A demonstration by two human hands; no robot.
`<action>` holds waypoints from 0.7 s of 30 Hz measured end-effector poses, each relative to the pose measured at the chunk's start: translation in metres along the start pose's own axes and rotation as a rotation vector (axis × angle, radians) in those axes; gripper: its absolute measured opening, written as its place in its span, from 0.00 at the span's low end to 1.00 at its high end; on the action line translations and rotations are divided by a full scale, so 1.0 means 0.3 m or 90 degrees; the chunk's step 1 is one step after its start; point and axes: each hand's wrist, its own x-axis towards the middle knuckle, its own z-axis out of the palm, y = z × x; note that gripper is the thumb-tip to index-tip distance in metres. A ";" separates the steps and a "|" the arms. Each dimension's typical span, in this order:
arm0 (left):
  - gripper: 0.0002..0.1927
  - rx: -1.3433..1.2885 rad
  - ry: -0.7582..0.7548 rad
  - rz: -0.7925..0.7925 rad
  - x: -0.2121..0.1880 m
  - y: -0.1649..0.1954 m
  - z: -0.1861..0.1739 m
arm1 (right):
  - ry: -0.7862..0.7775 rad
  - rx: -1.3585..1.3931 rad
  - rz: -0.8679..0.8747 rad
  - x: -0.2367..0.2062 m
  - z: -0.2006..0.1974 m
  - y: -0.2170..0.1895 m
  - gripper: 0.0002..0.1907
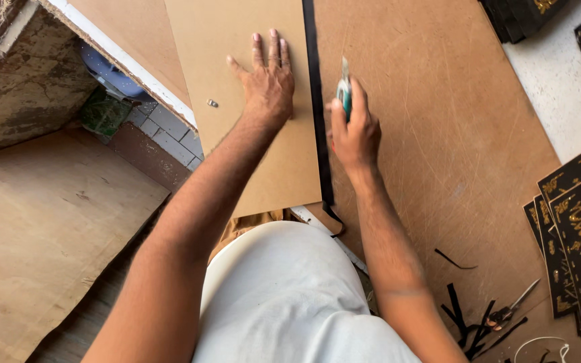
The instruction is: The person uses a utility knife to trim excess black tape from the edges of rectangular boards, holding each board steady with one hand while cutting along the border. They flip and reposition the boards to trim all sides, set finished boards aside, and pick up the next board from the stack.
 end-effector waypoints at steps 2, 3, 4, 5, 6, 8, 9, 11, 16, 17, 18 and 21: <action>0.46 -0.015 0.074 -0.004 0.021 -0.012 0.022 | -0.012 -0.023 -0.009 0.147 0.064 -0.027 0.25; 0.46 -0.023 0.058 0.009 0.027 -0.022 0.035 | -0.027 -0.024 0.007 0.217 0.093 -0.037 0.26; 0.45 -0.029 0.044 0.022 0.033 -0.032 0.044 | 0.006 -0.062 -0.064 0.292 0.119 -0.043 0.26; 0.45 -0.036 0.030 0.036 0.037 -0.042 0.051 | 0.038 -0.100 -0.136 0.361 0.149 -0.053 0.25; 0.45 -0.026 0.041 0.039 0.041 -0.049 0.055 | 0.067 -0.136 -0.207 0.420 0.173 -0.059 0.25; 0.46 -0.005 0.066 0.046 0.049 -0.062 0.051 | 0.009 -0.127 -0.106 0.534 0.212 -0.072 0.22; 0.47 0.001 0.045 0.051 0.053 -0.067 0.044 | -0.020 -0.123 -0.057 0.591 0.230 -0.081 0.21; 0.49 0.011 -0.001 0.061 0.054 -0.074 0.029 | -0.004 -0.188 -0.069 0.675 0.249 -0.114 0.13; 0.49 0.008 -0.004 0.074 0.048 -0.094 -0.004 | -0.037 -0.222 -0.101 0.747 0.264 -0.129 0.10; 0.49 0.006 0.001 0.075 0.049 -0.099 -0.009 | -0.045 -0.226 -0.115 0.748 0.263 -0.133 0.10; 0.49 0.006 0.001 0.073 0.050 -0.103 -0.012 | -0.054 -0.229 -0.129 0.748 0.264 -0.136 0.10; 0.50 0.006 -0.013 0.075 0.054 -0.108 -0.016 | -0.060 -0.215 -0.115 0.750 0.270 -0.135 0.10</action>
